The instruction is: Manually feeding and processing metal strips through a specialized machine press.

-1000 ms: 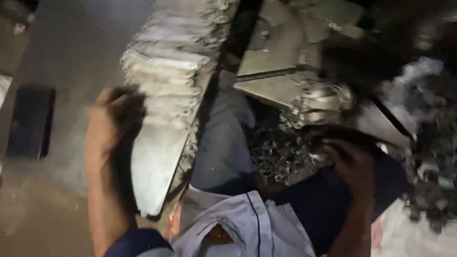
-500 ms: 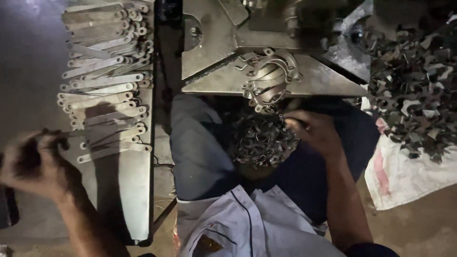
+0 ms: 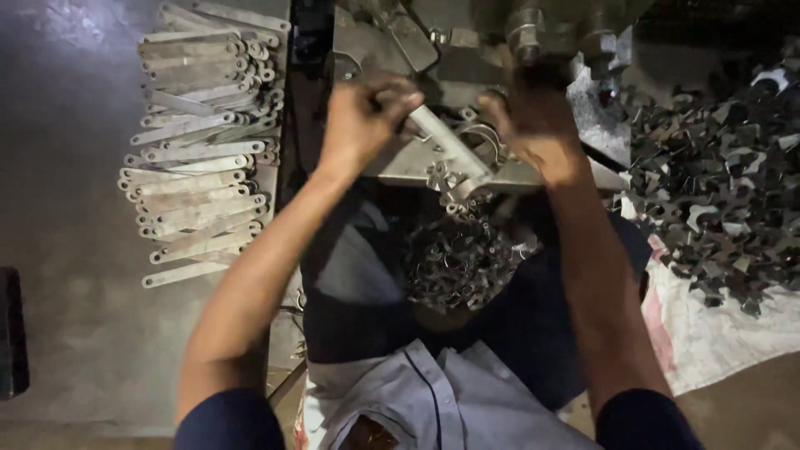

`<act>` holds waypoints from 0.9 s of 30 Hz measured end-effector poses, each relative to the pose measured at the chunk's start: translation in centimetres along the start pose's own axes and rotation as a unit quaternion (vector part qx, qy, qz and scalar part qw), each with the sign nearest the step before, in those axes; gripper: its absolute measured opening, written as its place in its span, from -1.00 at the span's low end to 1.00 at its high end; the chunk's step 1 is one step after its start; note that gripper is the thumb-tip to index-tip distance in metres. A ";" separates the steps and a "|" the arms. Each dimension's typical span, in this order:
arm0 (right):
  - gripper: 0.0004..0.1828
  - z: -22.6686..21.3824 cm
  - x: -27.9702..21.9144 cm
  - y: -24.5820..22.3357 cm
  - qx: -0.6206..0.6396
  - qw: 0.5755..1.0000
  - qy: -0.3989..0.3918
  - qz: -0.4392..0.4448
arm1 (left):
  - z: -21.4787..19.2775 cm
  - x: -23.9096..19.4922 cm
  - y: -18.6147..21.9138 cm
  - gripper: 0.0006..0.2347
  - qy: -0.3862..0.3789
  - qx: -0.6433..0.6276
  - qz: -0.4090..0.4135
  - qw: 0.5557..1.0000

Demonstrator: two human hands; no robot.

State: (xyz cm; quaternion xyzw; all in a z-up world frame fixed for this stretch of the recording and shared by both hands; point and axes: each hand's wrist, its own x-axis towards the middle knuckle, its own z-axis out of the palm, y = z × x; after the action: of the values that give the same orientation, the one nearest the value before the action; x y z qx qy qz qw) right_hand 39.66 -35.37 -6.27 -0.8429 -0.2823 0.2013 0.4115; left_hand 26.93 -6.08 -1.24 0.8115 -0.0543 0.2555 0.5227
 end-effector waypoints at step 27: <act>-0.60 -8.0 1.8 14.3 0.415 0.878 0.232 -0.061 | -0.1 0.6 0.2 -0.56 -0.133 0.354 0.121 0.918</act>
State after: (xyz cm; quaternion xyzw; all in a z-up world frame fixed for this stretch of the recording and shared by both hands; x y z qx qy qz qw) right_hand 50.02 -46.05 -13.33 -0.5986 -0.1200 0.0735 0.7886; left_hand 27.38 -5.97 -0.76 0.9573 -0.1272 0.2090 0.1541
